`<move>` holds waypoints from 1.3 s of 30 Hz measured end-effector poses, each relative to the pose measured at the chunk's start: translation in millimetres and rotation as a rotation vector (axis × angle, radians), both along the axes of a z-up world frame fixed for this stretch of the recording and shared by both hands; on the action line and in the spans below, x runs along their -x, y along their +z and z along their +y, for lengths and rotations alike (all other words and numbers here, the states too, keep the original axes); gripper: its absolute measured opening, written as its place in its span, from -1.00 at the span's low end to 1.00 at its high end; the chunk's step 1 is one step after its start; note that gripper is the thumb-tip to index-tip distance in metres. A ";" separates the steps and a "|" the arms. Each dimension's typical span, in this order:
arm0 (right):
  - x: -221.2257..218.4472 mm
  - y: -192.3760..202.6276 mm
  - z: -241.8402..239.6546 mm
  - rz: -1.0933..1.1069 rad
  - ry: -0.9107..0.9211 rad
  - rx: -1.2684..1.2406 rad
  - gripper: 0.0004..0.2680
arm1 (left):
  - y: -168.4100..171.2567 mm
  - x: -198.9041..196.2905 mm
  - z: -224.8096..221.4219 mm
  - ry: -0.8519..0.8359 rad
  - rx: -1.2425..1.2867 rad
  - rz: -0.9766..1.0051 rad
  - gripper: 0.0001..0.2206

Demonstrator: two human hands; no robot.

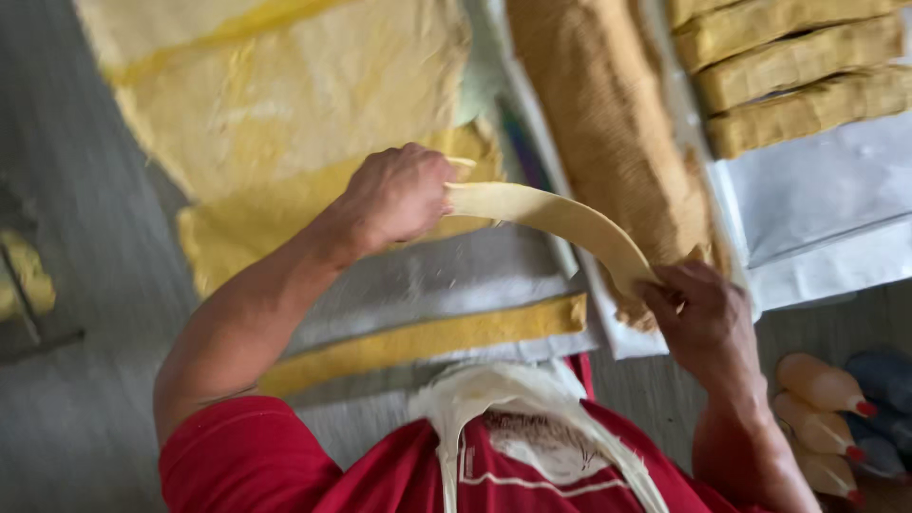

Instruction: The person prepares pastries by cutting dough into small rectangles, rolling them into shapes, and dredging them through a tray of coating. They then apply a yellow liquid to a large sheet of dough using a brush and begin placing dough strips onto the coating tray.

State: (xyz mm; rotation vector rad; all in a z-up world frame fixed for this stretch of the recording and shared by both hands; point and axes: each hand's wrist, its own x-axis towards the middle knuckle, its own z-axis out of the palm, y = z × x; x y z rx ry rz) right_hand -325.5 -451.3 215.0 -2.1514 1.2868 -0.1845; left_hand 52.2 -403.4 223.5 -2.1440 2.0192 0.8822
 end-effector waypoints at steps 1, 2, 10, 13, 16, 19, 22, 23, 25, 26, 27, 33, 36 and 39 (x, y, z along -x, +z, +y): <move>-9.9 -0.4 8.1 0.015 0.036 -0.025 -0.82 | 1.1 -7.7 36.6 0.087 -0.023 0.012 -0.80; -22.4 -4.9 13.8 0.023 0.061 -0.039 -0.83 | 1.5 -18.6 70.3 0.163 -0.034 0.017 -0.81; -84.3 -88.4 103.5 -0.146 0.051 -0.016 -0.85 | -108.8 -18.1 370.6 0.872 0.553 -0.151 -0.82; -74.5 -128.9 141.2 -0.094 -0.021 -0.008 -0.84 | -175.7 15.5 438.0 0.949 0.709 -0.056 -0.75; -40.5 -162.4 177.6 -0.073 0.010 0.145 -0.82 | -192.7 45.1 461.7 0.893 0.605 -0.284 -0.60; -7.8 -183.9 204.1 -0.056 0.065 0.274 -0.77 | -176.7 48.6 445.3 1.038 0.101 -0.118 -0.47; 3.5 -198.3 215.6 -0.085 -0.010 0.273 -0.79 | -172.2 37.0 402.7 0.727 0.414 -0.038 -0.33; 1.5 -205.6 218.8 -0.096 -0.046 0.302 -0.82 | -178.6 36.5 382.0 0.680 0.398 0.014 -0.40; 2.2 -215.4 223.2 -0.122 -0.103 0.357 -0.86 | -195.8 45.6 348.3 0.585 0.380 0.068 -0.53; -0.3 -219.0 220.4 -0.144 -0.113 0.379 -0.88 | -203.2 52.1 336.2 0.550 0.378 0.065 -0.59; 0.4 -219.3 220.6 -0.164 -0.122 0.402 -0.90 | -208.9 59.9 328.7 0.514 0.376 0.063 -0.65; -11.1 -187.8 215.7 -0.065 -0.067 0.322 -0.73 | -212.5 86.4 317.0 0.502 0.481 0.095 -0.73; -24.1 -164.6 209.8 0.186 0.096 0.363 -0.48 | -206.0 83.8 330.9 0.535 0.661 0.106 -0.70; -46.8 -181.7 179.5 0.262 0.532 0.462 -0.29 | -209.3 39.7 373.5 0.678 0.716 -0.018 -0.69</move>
